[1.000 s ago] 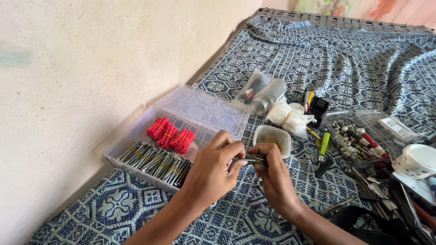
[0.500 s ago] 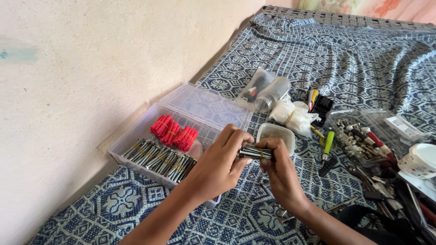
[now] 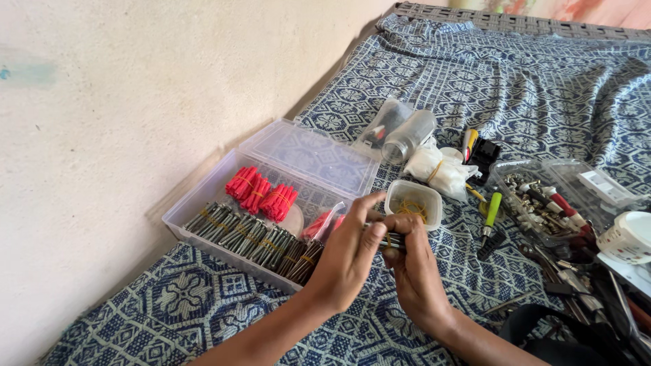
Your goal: The person assembles small metal hardware pieces by hand, inserting pins into cylindrical bodies and securing them with rubber bands. They repeatedly pick up components from a plastic container and the floor, align them, and place the finished units back into the container.
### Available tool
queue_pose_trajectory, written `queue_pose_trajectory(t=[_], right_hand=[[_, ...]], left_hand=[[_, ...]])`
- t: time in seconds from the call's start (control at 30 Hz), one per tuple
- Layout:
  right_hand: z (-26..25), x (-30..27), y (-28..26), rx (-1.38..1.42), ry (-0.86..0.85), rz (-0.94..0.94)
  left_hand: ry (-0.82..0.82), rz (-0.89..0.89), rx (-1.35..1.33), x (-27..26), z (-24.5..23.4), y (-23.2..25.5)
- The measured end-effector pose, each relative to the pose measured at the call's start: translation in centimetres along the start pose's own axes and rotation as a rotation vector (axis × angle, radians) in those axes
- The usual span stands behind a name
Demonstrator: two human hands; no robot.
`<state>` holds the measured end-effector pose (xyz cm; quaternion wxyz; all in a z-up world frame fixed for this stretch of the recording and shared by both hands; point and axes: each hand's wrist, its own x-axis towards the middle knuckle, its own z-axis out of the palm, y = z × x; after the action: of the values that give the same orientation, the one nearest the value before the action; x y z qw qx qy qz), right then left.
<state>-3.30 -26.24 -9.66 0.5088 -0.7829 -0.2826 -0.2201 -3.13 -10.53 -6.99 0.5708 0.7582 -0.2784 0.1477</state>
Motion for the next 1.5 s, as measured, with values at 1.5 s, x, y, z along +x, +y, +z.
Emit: queue_pose_trajectory(t=[1.5], right_hand=[[0.8,-1.5,2.4,0.376,0.249,0.361]], left_hand=[[0.148,0.062,0.423,-1.3,2.3,0.4]])
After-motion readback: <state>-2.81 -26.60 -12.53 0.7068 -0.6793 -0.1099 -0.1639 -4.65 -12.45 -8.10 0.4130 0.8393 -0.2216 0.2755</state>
